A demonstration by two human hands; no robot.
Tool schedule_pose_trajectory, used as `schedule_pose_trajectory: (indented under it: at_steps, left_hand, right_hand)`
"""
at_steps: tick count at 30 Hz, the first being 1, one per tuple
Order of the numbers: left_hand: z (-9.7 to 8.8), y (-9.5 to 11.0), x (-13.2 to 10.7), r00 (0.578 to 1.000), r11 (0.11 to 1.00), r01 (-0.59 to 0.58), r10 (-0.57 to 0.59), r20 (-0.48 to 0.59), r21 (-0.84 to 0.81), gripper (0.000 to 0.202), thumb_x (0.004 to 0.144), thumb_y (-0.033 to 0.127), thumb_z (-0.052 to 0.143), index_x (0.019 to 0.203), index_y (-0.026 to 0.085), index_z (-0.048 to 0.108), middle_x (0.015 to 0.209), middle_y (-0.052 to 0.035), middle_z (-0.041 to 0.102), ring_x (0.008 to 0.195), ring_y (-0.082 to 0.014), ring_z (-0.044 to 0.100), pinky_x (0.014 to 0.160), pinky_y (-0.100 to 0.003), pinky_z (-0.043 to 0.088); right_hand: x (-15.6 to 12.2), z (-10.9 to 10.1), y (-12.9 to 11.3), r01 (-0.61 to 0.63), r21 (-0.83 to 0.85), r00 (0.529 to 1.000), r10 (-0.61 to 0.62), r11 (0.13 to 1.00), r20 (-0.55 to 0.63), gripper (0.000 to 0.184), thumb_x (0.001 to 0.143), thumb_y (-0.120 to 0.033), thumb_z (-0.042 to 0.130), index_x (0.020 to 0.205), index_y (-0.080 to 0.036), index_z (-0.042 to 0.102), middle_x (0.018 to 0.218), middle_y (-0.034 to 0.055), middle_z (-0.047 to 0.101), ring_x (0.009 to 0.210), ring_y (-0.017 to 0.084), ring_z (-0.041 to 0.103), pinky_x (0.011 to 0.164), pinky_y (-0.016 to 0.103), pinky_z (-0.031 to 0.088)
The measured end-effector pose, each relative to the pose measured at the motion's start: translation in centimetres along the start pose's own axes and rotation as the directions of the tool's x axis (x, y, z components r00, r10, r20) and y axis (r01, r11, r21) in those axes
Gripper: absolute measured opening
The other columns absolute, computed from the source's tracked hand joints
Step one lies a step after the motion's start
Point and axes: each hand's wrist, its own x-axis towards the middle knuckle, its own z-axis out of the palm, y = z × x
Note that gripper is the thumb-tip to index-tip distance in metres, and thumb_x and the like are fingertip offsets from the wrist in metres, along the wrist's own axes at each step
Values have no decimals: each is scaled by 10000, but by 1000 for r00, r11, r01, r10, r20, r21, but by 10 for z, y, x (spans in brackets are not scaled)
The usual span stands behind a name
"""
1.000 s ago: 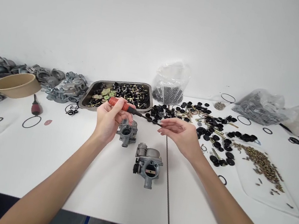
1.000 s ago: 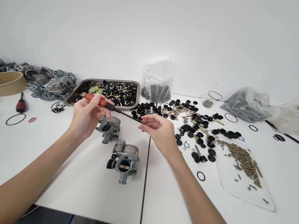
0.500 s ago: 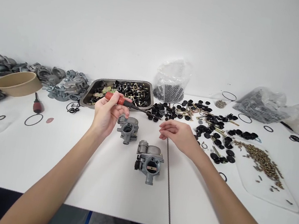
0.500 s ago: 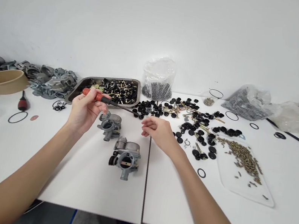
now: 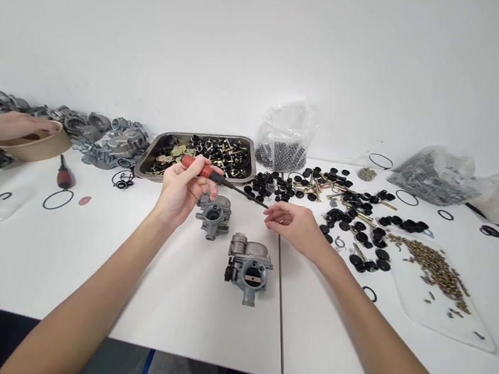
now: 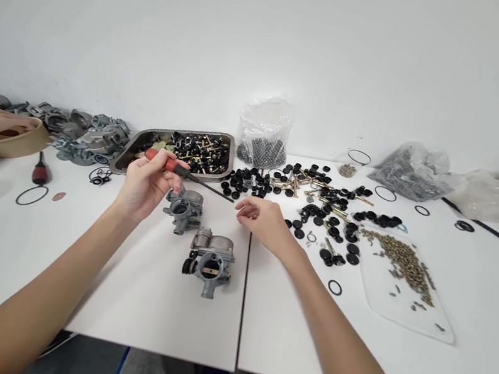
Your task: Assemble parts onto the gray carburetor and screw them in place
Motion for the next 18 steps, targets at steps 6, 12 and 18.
schedule_pose_trajectory:
  at_steps: [6, 12, 18]
  left_hand:
    - [0, 0, -1, 1000, 1000, -2, 2, 8, 0, 306, 784, 397, 720, 810, 119, 595, 816, -94, 721, 443, -123, 602, 443, -260, 491]
    - [2, 0, 0, 1000, 1000, 6, -6, -10, 20, 331, 758, 417, 739, 809, 125, 590, 804, -91, 719, 440, -121, 594, 428, -262, 484]
    - [3, -1, 0, 999, 999, 1, 1, -50, 54, 332, 752, 400, 748, 790, 111, 588, 806, -106, 718, 431, -128, 595, 417, -269, 484]
  right_hand:
    - [-1, 0, -2, -20, 102, 1000, 21, 995, -5, 188, 719, -225, 717, 894, -170, 678, 794, 39, 709, 735, 169, 690, 688, 299, 592]
    - [-1, 1, -2, -58, 159, 998, 58, 986, 3, 158, 708, -215, 722, 854, -165, 687, 741, 35, 700, 672, 160, 683, 612, 279, 595]
    - [0, 1, -2, -73, 163, 997, 72, 984, 14, 166, 683, -164, 726, 849, -162, 713, 822, 40, 727, 781, 168, 707, 789, 318, 609]
